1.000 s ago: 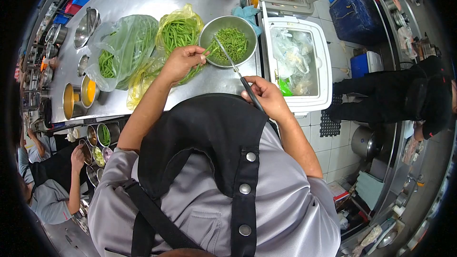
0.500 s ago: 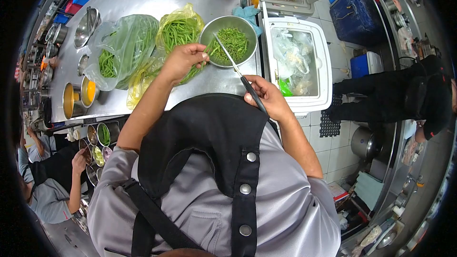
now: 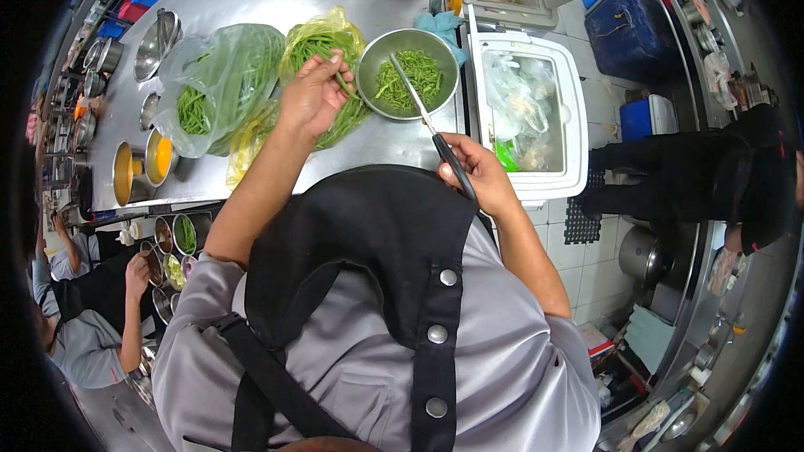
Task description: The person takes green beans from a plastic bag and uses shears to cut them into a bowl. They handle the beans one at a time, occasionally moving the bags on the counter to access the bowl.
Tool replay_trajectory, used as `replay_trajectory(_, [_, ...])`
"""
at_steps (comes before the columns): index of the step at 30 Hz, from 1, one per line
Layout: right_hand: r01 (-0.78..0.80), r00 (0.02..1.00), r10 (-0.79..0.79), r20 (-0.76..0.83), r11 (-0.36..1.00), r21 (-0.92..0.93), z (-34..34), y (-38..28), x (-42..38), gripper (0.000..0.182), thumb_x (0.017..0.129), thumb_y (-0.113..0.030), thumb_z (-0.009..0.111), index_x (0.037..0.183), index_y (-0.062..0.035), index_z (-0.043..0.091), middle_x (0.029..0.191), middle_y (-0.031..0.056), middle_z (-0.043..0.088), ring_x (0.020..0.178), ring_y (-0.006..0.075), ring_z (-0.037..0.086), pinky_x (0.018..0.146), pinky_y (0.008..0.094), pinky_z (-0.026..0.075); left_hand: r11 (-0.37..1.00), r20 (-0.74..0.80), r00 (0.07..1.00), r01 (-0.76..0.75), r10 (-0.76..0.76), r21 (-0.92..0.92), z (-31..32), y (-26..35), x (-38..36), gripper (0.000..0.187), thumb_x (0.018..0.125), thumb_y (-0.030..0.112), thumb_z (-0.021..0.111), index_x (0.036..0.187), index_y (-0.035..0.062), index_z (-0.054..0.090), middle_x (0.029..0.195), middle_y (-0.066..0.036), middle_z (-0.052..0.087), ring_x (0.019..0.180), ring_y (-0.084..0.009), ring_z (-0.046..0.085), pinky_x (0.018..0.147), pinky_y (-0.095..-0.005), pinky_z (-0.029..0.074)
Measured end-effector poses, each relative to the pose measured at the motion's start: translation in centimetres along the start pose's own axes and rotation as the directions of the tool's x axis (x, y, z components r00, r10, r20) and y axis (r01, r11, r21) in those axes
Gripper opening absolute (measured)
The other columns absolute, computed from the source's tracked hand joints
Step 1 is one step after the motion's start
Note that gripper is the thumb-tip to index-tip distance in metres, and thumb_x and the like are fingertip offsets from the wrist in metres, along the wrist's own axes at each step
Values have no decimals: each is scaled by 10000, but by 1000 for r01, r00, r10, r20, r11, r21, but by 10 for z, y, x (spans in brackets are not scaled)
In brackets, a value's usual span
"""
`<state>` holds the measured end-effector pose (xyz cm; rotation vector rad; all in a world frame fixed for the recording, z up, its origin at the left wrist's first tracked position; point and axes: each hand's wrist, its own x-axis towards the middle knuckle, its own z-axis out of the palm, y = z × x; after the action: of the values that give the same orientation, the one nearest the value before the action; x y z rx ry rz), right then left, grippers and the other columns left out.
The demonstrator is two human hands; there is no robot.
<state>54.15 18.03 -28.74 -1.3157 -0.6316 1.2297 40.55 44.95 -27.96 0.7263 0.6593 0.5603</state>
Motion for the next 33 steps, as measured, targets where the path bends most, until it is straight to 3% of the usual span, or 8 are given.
replay_trajectory(2, [57, 998, -56, 21, 992, -109, 3, -2, 0, 657, 818, -372, 728, 1288, 18, 485, 851, 31, 597, 767, 83, 548, 675, 198, 424, 999, 8, 1000, 29, -29, -41, 2, 0, -1, 100, 922, 104, 592, 1019, 82, 578, 909, -44, 624, 785, -154, 584, 692, -295, 475])
replay_trajectory(3, [57, 998, -55, 18, 992, -110, 3, -3, 0, 657, 818, -372, 728, 1288, 18, 485, 851, 31, 597, 767, 83, 548, 675, 198, 424, 1000, 1, 1000, 9, -9, -28, 3, -1, -1, 97, 924, 99, 588, 1020, 89, 582, 909, -48, 627, 789, -155, 587, 694, -296, 477])
replay_trajectory(5, [56, 997, -53, 61, 997, -45, 2, -4, 2, 548, 855, -197, 723, 1296, 16, 476, 864, -20, 567, 775, 34, 528, 698, 173, 418, 1000, -4, 1000, -7, 7, -14, 5, -4, -1, 96, 925, 94, 583, 1021, 96, 586, 910, -53, 631, 793, -155, 590, 696, -296, 479])
replay_trajectory(18, [82, 996, -79, 50, 995, -57, 3, 1, 8, 518, 857, -192, 718, 1273, 19, 493, 837, -22, 563, 740, 35, 528, 670, 174, 421, 996, 55, 995, 82, -80, -32, 10, -21, -5, 110, 933, 90, 563, 1042, 93, 580, 922, -52, 632, 819, -164, 600, 724, -301, 493])
replay_trajectory(20, [-26, 1000, 26, -10, 999, -48, 2, 7, 10, 493, 853, -180, 717, 1252, 18, 507, 786, -26, 558, 693, 38, 532, 622, 181, 429, 996, 57, 995, 86, -85, -27, 11, -23, -5, 112, 934, 87, 560, 1045, 93, 577, 927, -53, 632, 822, -164, 600, 727, -300, 492])
replay_trajectory(23, [-45, 998, 43, -47, 998, -41, 3, 6, 10, 476, 850, -168, 717, 1241, 13, 514, 742, -29, 549, 655, 41, 532, 584, 192, 432, 997, 82, 994, 73, -70, -39, 9, -24, -2, 104, 939, 88, 551, 1040, 90, 575, 924, -53, 628, 828, -166, 598, 738, -305, 492])
replay_trajectory(33, [31, 998, -29, 50, 998, -49, -2, 9, 3, 509, 835, -173, 742, 1253, 8, 514, 798, -75, 521, 728, 4, 481, 647, 152, 384, 985, -100, 992, -91, 77, -149, 21, -18, 14, 95, 954, 32, 493, 1046, 42, 473, 963, -141, 580, 889, -247, 608, 787, -335, 519])
